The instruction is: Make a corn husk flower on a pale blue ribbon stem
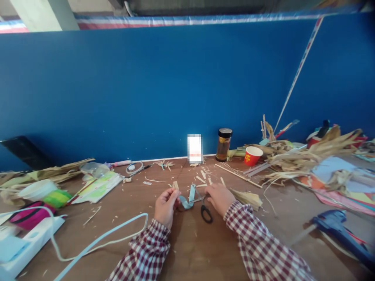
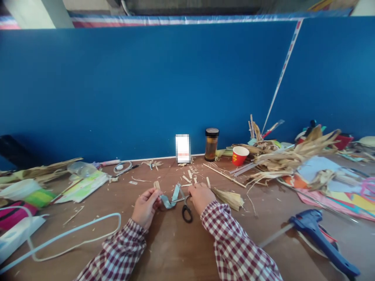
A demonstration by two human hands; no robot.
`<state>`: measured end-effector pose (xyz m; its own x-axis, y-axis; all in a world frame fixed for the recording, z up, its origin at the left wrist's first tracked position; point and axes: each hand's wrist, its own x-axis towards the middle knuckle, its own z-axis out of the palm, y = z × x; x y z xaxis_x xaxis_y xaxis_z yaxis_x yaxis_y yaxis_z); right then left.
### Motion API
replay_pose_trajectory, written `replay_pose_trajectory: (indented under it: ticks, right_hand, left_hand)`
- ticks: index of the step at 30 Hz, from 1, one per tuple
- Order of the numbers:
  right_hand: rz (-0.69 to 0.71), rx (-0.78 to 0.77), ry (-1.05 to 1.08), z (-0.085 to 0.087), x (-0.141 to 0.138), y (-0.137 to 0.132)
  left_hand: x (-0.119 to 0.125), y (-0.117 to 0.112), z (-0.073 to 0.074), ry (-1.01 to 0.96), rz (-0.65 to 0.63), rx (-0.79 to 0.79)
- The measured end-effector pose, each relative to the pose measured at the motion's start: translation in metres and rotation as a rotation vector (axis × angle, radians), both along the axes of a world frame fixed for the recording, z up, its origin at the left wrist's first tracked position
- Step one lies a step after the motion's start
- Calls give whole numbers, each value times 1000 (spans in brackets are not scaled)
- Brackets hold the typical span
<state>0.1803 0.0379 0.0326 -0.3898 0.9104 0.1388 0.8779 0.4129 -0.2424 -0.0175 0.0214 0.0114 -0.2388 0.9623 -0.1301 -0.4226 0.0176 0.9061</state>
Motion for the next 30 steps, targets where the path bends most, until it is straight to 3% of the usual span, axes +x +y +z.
replay_pose_trajectory:
  ticks: [5,11,14,17,22,24,28,30]
  right_hand:
    - [-30,-26,-77,5,2,2]
    - [-140,-16,-28,10,7,0]
    - [-128,43,40,6,6,0]
    - [-109,70,242,1,4,4]
    - [-61,-156,656,0,3,9]
    - [-10,-236,661,3,4,8]
    - [-22,-202,544,10,13,6]
    - [-15,-239,632,14,17,5]
  left_hand:
    - [-2,1,-1,17,51,16]
    - [0,2,-4,94,-31,12]
    - [1,1,-7,169,-68,37]
    - [2,1,-9,188,-79,37]
    - [2,0,-8,163,-84,27]
    - [2,-1,-6,177,-84,38]
    - [2,-1,-4,198,-80,42]
    - [2,-1,-4,200,-81,45]
